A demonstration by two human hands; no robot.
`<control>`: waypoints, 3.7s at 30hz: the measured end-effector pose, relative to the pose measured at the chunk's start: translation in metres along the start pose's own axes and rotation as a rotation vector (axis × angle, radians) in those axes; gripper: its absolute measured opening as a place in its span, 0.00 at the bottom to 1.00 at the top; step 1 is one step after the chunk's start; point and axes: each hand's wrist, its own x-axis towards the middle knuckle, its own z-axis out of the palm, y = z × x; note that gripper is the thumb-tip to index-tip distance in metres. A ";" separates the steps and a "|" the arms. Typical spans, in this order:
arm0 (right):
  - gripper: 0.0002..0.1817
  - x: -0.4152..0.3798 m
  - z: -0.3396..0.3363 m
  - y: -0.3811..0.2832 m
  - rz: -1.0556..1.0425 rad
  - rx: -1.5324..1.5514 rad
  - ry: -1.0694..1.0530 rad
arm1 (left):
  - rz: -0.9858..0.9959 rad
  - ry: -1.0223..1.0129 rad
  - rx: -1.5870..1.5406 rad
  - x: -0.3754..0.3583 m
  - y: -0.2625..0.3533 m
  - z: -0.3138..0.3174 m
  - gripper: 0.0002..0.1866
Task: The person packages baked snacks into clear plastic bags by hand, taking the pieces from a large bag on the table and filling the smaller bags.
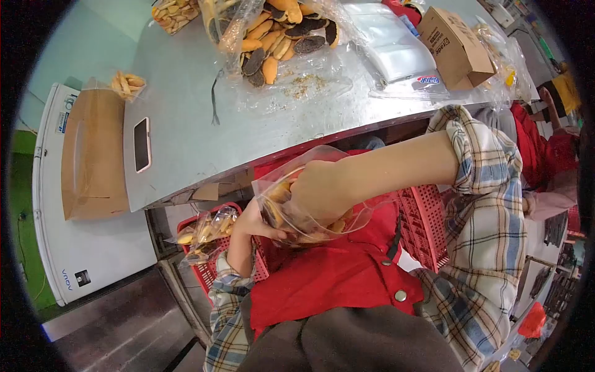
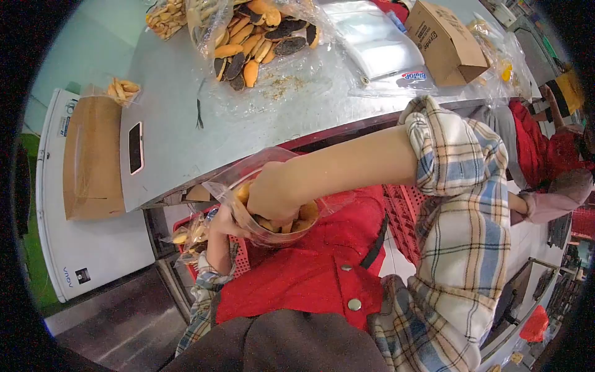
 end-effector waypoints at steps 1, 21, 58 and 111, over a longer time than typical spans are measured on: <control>0.17 0.000 0.004 0.002 -0.021 0.021 0.029 | -0.023 -0.012 0.030 0.000 0.001 0.000 0.53; 0.18 -0.052 -0.052 0.013 -0.091 0.356 0.278 | -0.053 0.244 0.028 0.003 0.020 -0.005 0.49; 0.17 0.061 -0.029 0.228 0.253 -0.262 1.227 | 0.125 0.842 -0.268 -0.028 -0.009 -0.009 0.45; 0.23 -0.029 0.009 0.069 -0.020 0.513 0.054 | -0.092 0.087 -0.140 0.046 0.009 -0.012 0.41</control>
